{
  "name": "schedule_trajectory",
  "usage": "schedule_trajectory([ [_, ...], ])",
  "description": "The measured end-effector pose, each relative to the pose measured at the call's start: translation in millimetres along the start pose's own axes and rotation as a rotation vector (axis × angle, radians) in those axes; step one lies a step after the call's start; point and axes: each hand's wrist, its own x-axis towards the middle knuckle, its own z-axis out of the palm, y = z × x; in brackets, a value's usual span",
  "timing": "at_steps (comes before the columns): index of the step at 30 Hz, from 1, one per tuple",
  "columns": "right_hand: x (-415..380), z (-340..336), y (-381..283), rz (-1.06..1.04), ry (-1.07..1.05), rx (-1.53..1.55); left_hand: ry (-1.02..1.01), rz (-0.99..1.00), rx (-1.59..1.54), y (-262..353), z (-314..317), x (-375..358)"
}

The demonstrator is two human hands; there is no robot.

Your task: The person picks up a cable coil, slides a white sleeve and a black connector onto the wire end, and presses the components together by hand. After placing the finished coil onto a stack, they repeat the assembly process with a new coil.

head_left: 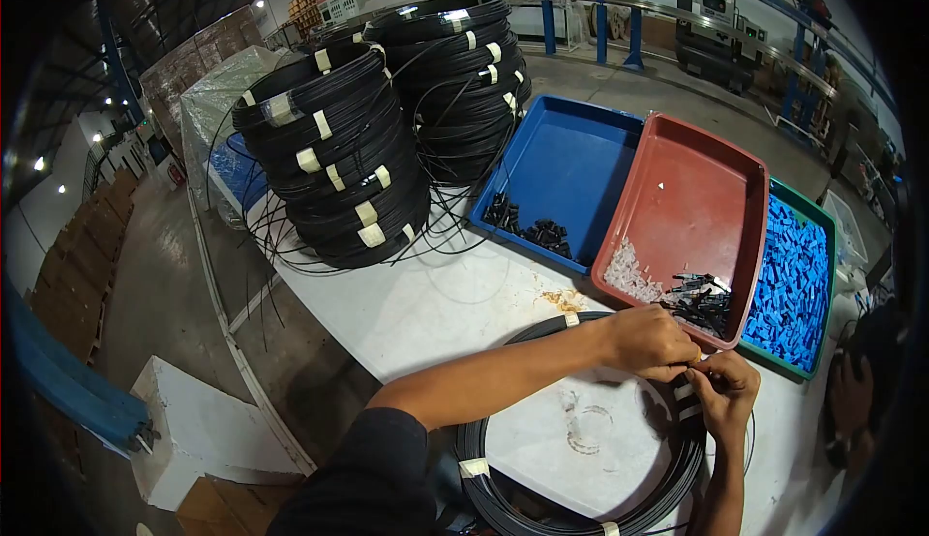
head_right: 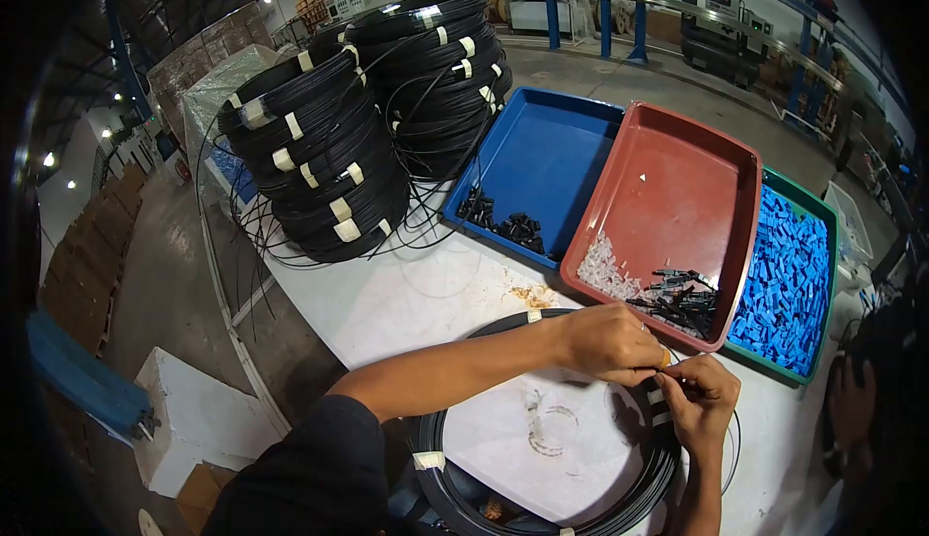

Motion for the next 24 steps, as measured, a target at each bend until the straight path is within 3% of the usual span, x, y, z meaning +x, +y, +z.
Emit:
schedule_trajectory([
  [13,2.5,-5.2,-2.9,0.088,-0.063,0.056,-0.012,-0.038,0.003,-3.0,-4.3,-1.5],
  [16,2.9,-5.6,4.0,-0.033,-0.08,0.014,0.044,-0.035,-0.018,-3.7,-7.2,0.4],
  [18,3.1,-2.1,4.1,-0.005,0.031,0.094,0.057,-0.042,-0.036,-3.1,-7.0,0.7],
  [24,0.3,-3.2,9.2,0.014,0.037,0.073,0.069,-0.08,-0.078,-2.7,-6.6,0.0],
])
